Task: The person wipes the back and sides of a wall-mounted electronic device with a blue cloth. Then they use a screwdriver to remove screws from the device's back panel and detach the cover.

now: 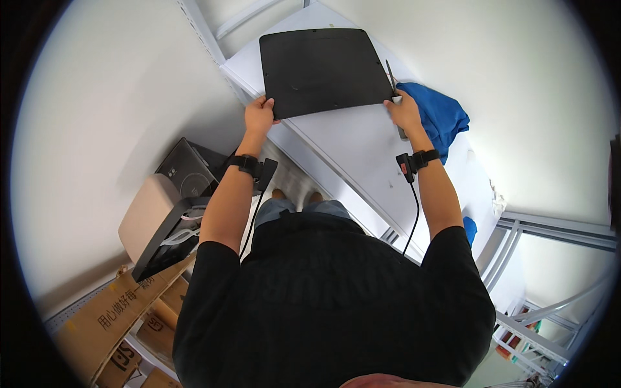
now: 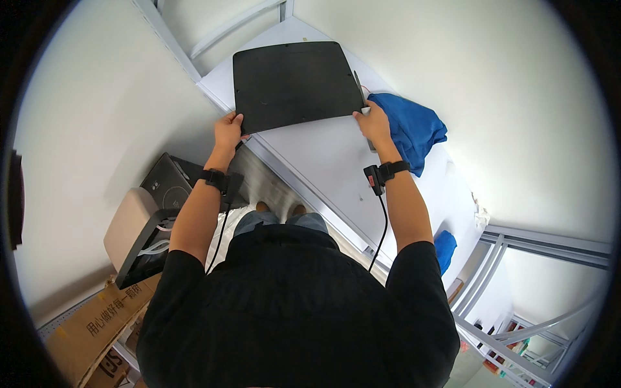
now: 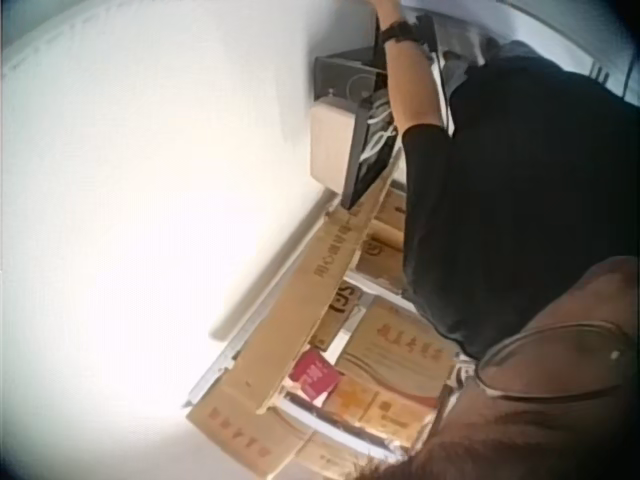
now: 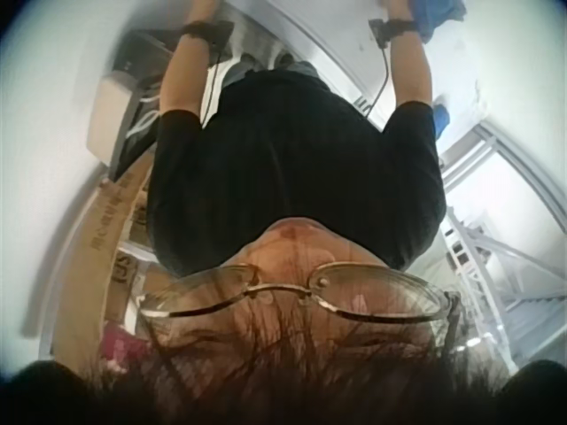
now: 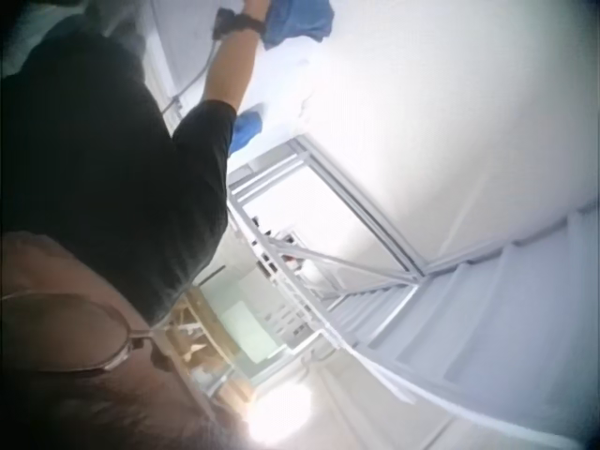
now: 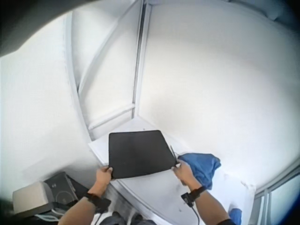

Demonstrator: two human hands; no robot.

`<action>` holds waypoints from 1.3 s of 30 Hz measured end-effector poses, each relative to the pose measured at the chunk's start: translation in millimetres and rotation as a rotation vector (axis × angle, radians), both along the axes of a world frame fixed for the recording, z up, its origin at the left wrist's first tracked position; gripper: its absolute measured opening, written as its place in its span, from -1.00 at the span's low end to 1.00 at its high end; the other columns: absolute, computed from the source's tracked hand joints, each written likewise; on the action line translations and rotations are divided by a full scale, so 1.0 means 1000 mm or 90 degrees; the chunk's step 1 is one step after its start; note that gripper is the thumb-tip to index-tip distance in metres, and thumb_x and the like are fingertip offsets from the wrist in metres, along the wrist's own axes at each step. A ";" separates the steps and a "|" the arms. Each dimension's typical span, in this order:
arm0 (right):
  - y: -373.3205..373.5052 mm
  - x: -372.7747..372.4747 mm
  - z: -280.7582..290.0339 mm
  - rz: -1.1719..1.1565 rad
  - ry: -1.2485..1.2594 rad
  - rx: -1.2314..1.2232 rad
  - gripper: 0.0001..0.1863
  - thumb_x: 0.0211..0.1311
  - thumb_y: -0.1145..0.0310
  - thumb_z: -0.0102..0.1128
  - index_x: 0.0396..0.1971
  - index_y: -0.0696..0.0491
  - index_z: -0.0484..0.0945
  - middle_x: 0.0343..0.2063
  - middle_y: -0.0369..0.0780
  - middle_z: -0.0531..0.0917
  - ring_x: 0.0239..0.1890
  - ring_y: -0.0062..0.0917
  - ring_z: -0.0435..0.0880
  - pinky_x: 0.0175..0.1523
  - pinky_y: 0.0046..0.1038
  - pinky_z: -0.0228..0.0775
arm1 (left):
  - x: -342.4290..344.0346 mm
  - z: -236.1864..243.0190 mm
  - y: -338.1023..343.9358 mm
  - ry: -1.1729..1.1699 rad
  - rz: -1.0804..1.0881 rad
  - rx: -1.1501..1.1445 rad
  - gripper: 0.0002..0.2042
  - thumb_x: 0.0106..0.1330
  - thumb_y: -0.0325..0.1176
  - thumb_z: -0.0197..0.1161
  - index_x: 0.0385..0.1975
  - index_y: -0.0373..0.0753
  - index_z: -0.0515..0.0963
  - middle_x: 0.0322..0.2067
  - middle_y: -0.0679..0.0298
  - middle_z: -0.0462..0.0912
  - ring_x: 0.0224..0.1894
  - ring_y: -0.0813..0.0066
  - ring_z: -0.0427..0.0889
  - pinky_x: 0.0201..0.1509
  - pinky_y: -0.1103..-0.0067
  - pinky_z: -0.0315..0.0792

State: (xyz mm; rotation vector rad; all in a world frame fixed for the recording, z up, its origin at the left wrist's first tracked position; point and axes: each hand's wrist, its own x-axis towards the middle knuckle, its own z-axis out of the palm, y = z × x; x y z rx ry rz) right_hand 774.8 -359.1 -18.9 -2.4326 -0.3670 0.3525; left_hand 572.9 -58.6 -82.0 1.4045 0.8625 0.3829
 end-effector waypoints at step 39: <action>0.053 -0.388 -0.142 0.055 0.626 0.426 -0.63 0.17 0.55 0.12 0.00 0.14 0.38 -0.16 -0.09 0.64 -0.36 -0.53 0.65 -0.32 -0.57 0.50 | -0.334 -0.212 -0.115 -0.023 0.029 -0.319 -0.82 0.44 -0.28 0.06 -0.42 -0.18 0.41 -0.64 0.39 0.41 -0.63 0.66 0.34 -0.54 0.68 0.26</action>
